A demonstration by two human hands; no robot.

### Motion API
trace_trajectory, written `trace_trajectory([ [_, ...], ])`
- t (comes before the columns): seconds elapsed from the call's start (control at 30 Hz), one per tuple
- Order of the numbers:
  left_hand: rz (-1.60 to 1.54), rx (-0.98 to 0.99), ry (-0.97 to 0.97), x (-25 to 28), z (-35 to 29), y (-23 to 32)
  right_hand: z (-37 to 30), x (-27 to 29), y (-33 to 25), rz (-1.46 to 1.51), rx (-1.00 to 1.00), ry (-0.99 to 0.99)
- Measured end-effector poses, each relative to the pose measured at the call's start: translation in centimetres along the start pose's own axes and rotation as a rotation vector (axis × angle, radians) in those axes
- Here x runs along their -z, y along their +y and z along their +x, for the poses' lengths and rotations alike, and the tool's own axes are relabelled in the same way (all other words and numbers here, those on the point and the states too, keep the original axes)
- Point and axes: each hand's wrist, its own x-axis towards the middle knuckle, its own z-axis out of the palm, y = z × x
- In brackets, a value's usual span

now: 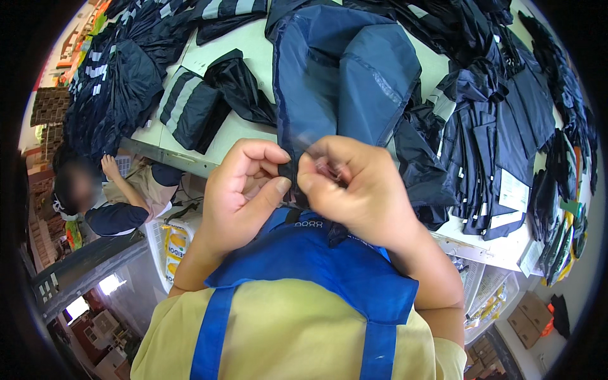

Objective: The person folds a dark blue jacket with reflective stripes on a white table. They smooth the fabric, fold the sleeves inward, fold the body in half, and then fold it again into a compact rectangle. The folded jacket is placed on a stack of similar items.

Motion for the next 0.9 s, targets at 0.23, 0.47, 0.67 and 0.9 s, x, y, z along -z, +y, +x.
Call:
trace_trajectory([
  [0.23,-0.264,0.107,-0.043,0.4,-0.3,-0.8,-0.2,2.2,2.4,0.063,0.316,0.137],
  [0.47,-0.336,0.107,-0.053,0.2,0.0,-0.6,-0.5,2.5,2.4,-0.446,0.495,0.081],
  [0.67,-0.305,0.177,-0.062,0.7,-0.5,-0.8,-0.9,2.6,3.6,-0.213,0.365,0.195],
  [0.9,0.016,0.515,-0.266,6.2,-4.1,-5.5,5.1,10.9,10.6,0.258,-0.012,0.746],
])
